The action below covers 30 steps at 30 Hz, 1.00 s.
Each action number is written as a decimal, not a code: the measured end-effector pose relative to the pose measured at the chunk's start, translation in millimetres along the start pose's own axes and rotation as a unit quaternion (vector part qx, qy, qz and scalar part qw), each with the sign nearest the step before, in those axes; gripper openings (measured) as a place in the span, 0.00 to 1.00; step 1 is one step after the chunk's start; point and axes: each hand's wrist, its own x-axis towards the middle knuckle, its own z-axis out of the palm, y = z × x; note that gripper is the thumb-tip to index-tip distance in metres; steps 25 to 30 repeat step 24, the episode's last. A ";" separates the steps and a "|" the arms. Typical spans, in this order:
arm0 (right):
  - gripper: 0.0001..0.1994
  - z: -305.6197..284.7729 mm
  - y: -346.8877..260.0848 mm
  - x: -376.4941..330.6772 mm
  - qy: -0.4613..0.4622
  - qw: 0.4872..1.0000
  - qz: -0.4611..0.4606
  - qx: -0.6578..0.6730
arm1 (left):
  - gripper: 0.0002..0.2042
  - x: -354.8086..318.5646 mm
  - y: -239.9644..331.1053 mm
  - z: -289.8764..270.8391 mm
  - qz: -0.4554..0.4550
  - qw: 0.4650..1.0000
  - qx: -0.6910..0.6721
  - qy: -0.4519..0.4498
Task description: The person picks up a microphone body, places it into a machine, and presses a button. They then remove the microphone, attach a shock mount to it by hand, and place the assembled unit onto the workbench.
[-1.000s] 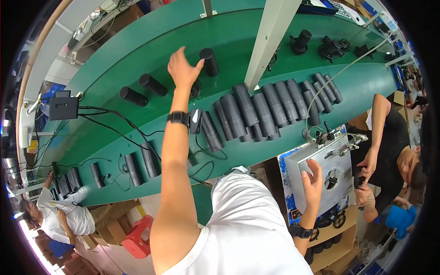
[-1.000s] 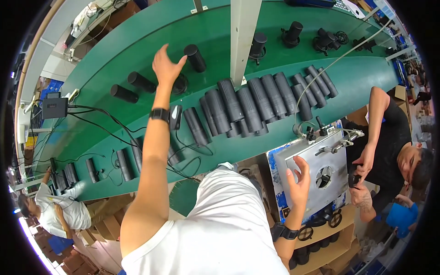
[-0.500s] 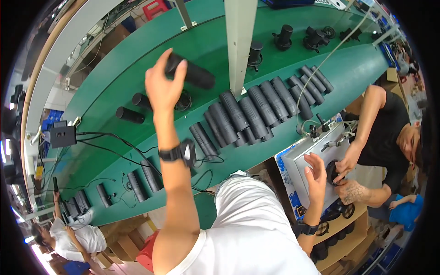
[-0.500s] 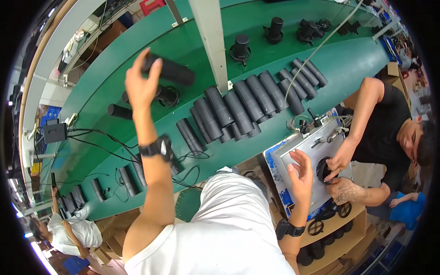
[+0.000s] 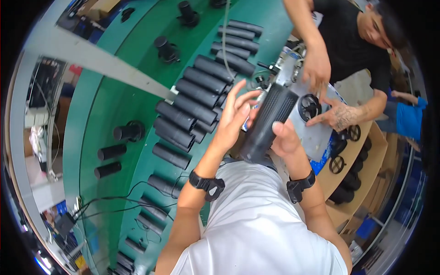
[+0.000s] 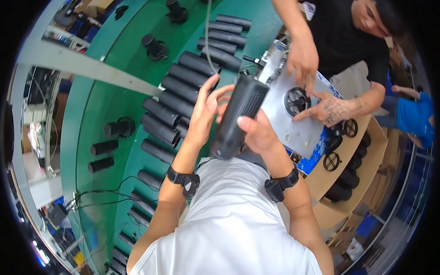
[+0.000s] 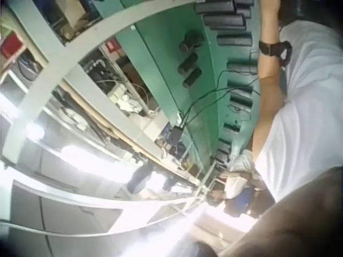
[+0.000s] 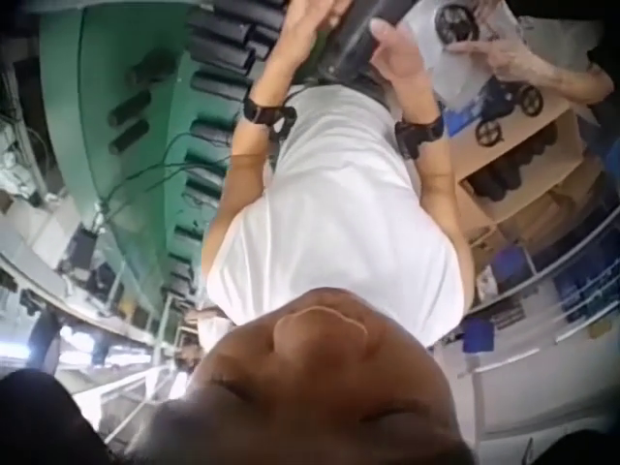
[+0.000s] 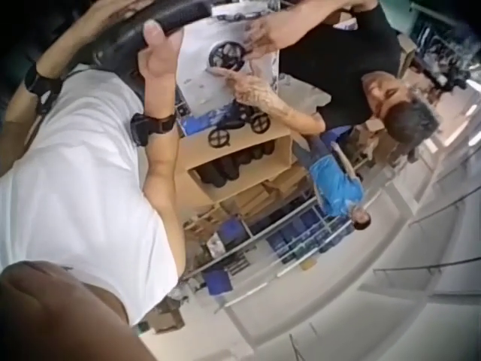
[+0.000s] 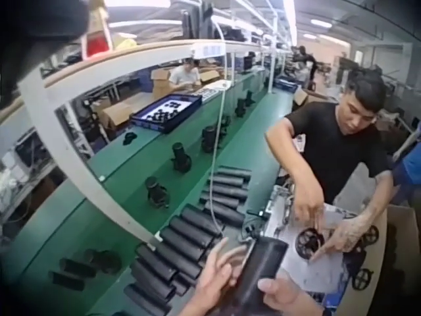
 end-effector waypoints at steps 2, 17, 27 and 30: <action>0.28 -15.5 -11.8 -8.0 0.127 0.990 -0.054 0.009 | 0.32 -12.0 -15.0 -1.2 -0.043 0.993 0.038 -0.101; 0.39 -105.7 -40.1 -73.2 0.002 0.955 -0.261 0.138 | 0.32 -8.0 -52.2 57.0 -0.475 0.814 -0.278 -0.188; 0.34 -108.7 -32.6 -99.2 0.175 0.941 -0.286 0.040 | 0.27 -9.4 -70.5 67.9 -0.357 0.908 -0.064 -0.210; 0.34 -108.7 -32.6 -99.2 0.175 0.941 -0.286 0.040 | 0.27 -9.4 -70.5 67.9 -0.357 0.908 -0.064 -0.210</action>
